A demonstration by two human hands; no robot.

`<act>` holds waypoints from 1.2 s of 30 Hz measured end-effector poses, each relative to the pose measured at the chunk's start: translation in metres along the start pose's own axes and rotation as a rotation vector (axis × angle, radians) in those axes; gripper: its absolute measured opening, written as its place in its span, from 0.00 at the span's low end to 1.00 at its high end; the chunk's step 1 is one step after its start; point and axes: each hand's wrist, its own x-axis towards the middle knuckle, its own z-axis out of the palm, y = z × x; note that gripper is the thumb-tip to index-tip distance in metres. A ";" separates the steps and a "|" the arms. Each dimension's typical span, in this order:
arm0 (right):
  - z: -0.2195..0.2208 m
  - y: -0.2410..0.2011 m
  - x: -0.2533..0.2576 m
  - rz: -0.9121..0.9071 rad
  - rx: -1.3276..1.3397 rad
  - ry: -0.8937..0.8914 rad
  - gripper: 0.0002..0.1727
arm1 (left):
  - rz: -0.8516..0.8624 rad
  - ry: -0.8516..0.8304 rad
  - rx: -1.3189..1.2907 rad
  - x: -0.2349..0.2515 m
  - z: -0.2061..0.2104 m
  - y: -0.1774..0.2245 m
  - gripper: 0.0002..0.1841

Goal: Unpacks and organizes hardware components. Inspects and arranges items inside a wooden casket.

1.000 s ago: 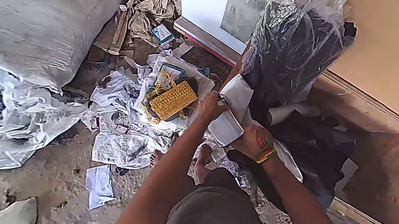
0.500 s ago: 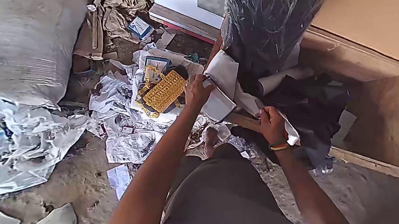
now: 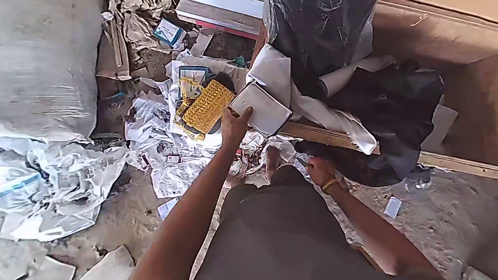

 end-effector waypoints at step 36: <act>0.058 -0.030 0.112 0.694 0.946 0.120 0.16 | 0.053 -0.106 -0.079 0.007 -0.015 -0.026 0.28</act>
